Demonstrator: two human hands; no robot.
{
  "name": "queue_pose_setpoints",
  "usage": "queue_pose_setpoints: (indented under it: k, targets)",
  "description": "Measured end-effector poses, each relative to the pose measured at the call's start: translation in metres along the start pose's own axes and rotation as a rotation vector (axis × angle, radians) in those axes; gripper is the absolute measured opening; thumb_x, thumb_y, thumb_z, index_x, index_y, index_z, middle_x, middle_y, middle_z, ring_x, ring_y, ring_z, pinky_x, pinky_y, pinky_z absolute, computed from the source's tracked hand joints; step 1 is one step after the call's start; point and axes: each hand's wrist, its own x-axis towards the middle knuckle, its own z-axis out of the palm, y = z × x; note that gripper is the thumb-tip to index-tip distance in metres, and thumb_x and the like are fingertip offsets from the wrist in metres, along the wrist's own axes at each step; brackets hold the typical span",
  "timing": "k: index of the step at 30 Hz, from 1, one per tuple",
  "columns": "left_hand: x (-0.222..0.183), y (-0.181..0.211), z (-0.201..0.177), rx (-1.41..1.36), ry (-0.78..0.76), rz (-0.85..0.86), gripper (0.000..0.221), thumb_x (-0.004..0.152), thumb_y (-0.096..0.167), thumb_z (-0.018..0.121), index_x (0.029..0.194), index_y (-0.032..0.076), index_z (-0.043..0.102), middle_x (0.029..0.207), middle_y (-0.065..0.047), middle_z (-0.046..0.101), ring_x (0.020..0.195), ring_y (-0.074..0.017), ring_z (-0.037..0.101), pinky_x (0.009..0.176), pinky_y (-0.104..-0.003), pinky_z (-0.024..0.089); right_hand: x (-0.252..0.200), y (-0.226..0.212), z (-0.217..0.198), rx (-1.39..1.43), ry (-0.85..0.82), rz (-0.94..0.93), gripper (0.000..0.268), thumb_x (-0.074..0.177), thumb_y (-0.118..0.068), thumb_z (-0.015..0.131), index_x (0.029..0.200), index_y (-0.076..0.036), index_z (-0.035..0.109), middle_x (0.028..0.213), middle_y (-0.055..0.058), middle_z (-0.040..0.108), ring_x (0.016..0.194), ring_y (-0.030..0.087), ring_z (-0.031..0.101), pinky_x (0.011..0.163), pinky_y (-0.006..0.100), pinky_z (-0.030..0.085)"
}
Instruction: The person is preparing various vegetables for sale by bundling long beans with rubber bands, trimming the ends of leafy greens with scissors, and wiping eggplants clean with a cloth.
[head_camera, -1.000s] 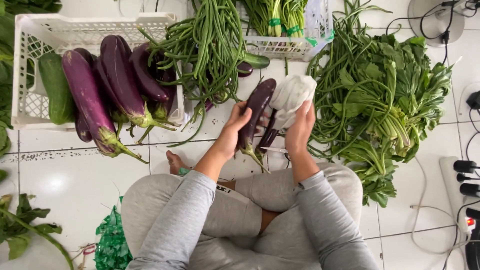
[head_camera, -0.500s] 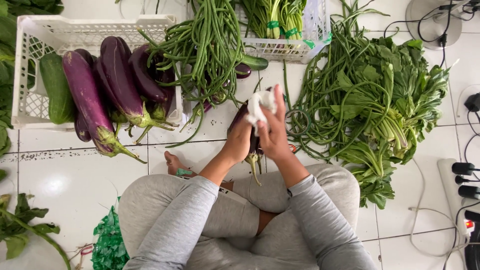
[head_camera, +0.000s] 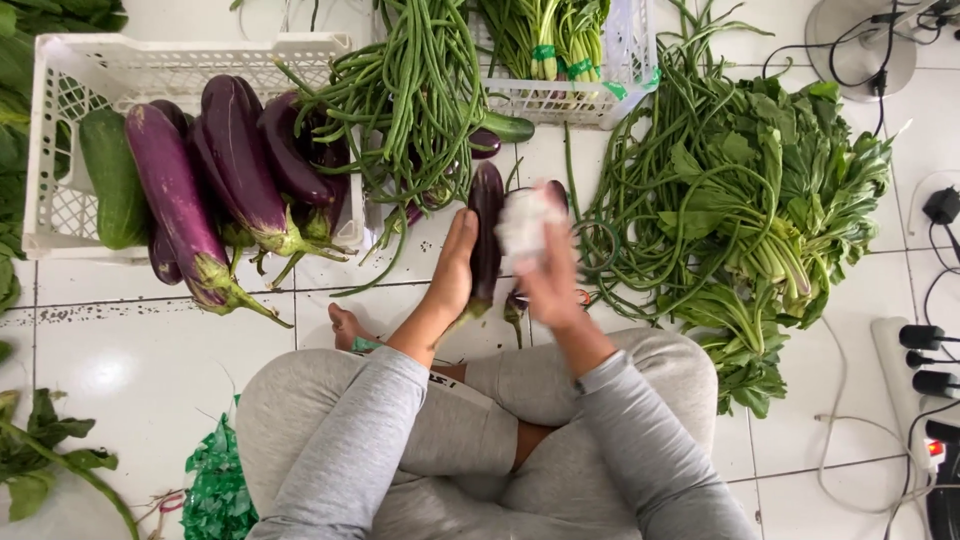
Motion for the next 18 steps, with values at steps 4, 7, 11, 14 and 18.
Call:
queue_pose_setpoints:
  k: [4,7,11,14,18]
  targets:
    - [0.005,-0.025,-0.014,0.098,-0.094,0.138,0.033,0.116,0.031,0.029,0.112,0.008,0.052,0.099,-0.003,0.059,0.094,-0.0141,0.056,0.092,-0.031,0.046,-0.011,-0.016,0.031,-0.107,-0.138,0.201,0.070,0.108,-0.042,0.050,0.163,-0.005,0.027,0.173,0.021,-0.005,0.159,0.037,-0.008,0.128,0.052,-0.002]
    - [-0.001,-0.005,-0.001,0.229,-0.124,0.218,0.034,0.115,0.028,0.026,0.107,0.008,0.052,0.094,0.000,0.052,0.092,-0.0151,0.049,0.093,-0.035,0.042,-0.009,-0.014,0.027,-0.115,-0.147,0.257,0.063,0.112,-0.026,0.040,0.165,-0.003,0.016,0.172,0.024,-0.012,0.158,0.044,-0.007,0.127,0.058,-0.002]
    - [-0.029,0.063,0.045,0.445,-0.136,0.158,0.051,0.112,0.036,0.023,0.134,-0.005,0.045,0.128,-0.030,0.046,0.128,-0.0391,0.040,0.116,-0.049,0.027,0.012,-0.036,0.020,-0.203,-0.067,0.524,0.068,0.111,-0.030,0.036,0.162,0.003,0.005,0.165,0.038,-0.001,0.154,0.053,0.004,0.125,0.065,0.006]
    - [-0.030,0.034,0.035,0.606,-0.207,0.061,0.063,0.110,0.047,0.021,0.136,-0.005,0.045,0.114,-0.030,0.047,0.110,-0.0427,0.048,0.098,-0.050,0.036,0.036,-0.052,0.013,-0.241,0.069,0.703,0.081,0.111,-0.044,0.031,0.159,0.010,-0.005,0.159,0.048,0.010,0.152,0.056,0.011,0.124,0.065,0.011]
    - [-0.028,0.003,0.020,0.596,-0.309,0.041,0.049,0.112,0.049,0.027,0.125,0.011,0.054,0.081,-0.015,0.061,0.075,-0.0290,0.065,0.067,-0.043,0.052,0.048,-0.054,0.004,-0.235,0.261,0.617,0.061,0.114,-0.033,0.023,0.164,-0.005,0.006,0.167,0.029,0.022,0.156,0.042,0.021,0.127,0.058,0.015]
